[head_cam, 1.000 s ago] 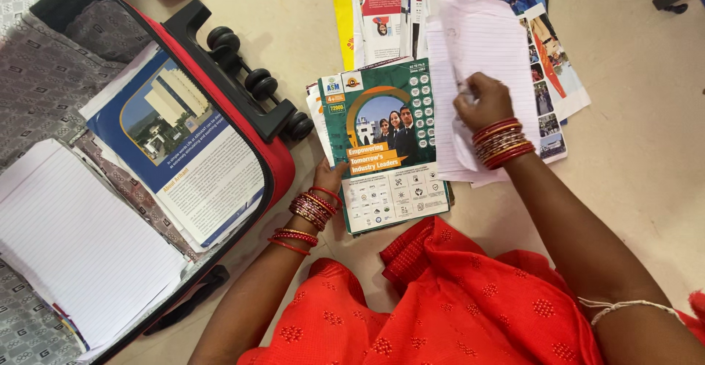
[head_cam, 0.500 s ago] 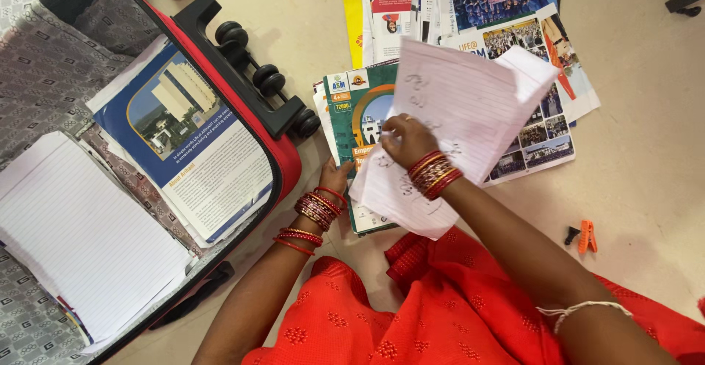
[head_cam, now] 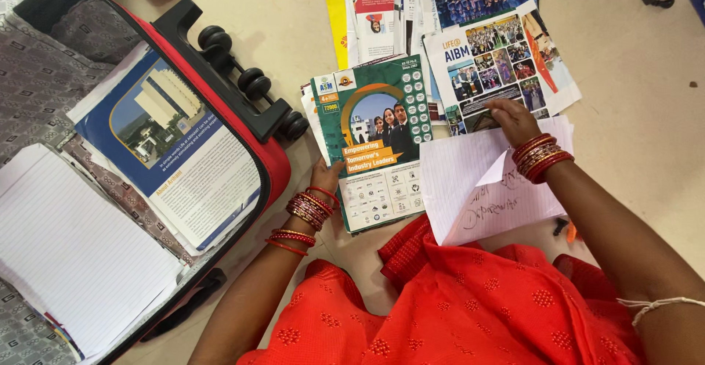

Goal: The person sorts through a large pile of documents and brochures by hand, handling them one at a time and placing specific sheets into an open suitcase on the floor.

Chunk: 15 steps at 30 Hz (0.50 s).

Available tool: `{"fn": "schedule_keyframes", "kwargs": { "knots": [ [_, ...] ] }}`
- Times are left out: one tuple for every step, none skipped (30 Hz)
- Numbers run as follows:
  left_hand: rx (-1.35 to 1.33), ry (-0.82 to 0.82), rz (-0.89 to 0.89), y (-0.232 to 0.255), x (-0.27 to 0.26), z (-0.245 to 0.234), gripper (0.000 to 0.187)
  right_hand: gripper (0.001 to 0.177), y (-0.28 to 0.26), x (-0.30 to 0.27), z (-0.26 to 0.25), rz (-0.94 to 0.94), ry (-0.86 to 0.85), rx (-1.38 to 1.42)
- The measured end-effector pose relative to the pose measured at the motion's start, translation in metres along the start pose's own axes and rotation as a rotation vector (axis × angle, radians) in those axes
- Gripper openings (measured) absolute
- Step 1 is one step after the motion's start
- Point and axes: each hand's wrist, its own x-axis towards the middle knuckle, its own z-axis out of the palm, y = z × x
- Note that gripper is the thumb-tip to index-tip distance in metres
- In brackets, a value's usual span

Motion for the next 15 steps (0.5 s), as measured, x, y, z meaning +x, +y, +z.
{"fn": "schedule_keyframes", "kwargs": {
  "knots": [
    [-0.017, -0.011, 0.009, 0.001, 0.0, 0.0, 0.029, 0.036, 0.002, 0.001, -0.002, -0.03, -0.061, 0.054],
    [-0.017, -0.01, -0.011, 0.002, -0.001, 0.0, 0.029, 0.038, 0.0, 0.002, -0.004, -0.06, -0.122, 0.109],
    [-0.017, -0.008, -0.031, 0.004, -0.002, 0.0, 0.029, 0.041, -0.004, -0.001, -0.008, -0.081, -0.214, 0.115],
    [-0.018, -0.005, -0.052, 0.005, -0.003, 0.0, 0.029, 0.043, -0.01, -0.006, -0.015, -0.101, -0.31, 0.121],
    [-0.004, -0.009, -0.045, 0.006, -0.004, -0.001, 0.029, 0.046, -0.016, -0.012, -0.021, -0.121, -0.405, 0.126],
    [0.008, -0.013, -0.036, 0.007, -0.004, -0.001, 0.029, 0.046, -0.023, -0.022, -0.023, -0.178, -0.362, -0.042],
    [0.02, -0.016, -0.027, 0.008, -0.005, -0.002, 0.029, 0.046, -0.029, -0.039, -0.023, -0.235, -0.318, -0.21],
    [0.02, -0.008, -0.042, 0.01, -0.006, 0.0, 0.029, 0.047, -0.034, -0.053, -0.021, -0.292, -0.274, -0.378],
    [0.02, 0.0, -0.056, 0.011, -0.007, 0.001, 0.029, 0.047, -0.038, -0.062, -0.014, -0.241, -0.204, -0.423],
    [0.021, 0.008, -0.069, 0.013, -0.007, 0.002, 0.029, 0.048, -0.041, -0.069, -0.001, -0.19, -0.133, -0.466],
    [0.037, 0.01, -0.039, 0.015, -0.007, 0.003, 0.03, 0.049, -0.043, -0.071, 0.006, -0.139, -0.062, -0.507],
    [0.054, 0.013, -0.011, 0.015, -0.008, 0.004, 0.03, 0.048, -0.044, -0.071, 0.012, -0.115, -0.059, -0.561],
    [0.071, 0.016, 0.017, 0.014, -0.008, 0.004, 0.03, 0.049, -0.045, -0.068, 0.024, -0.092, -0.056, -0.614],
    [0.07, 0.02, 0.0, 0.015, -0.009, 0.004, 0.03, 0.049, -0.045, -0.068, 0.031, -0.065, -0.051, -0.669],
    [0.068, 0.024, -0.016, 0.015, -0.009, 0.004, 0.03, 0.042, -0.044, -0.068, 0.035, -0.095, -0.071, -0.651]
  ]
}}
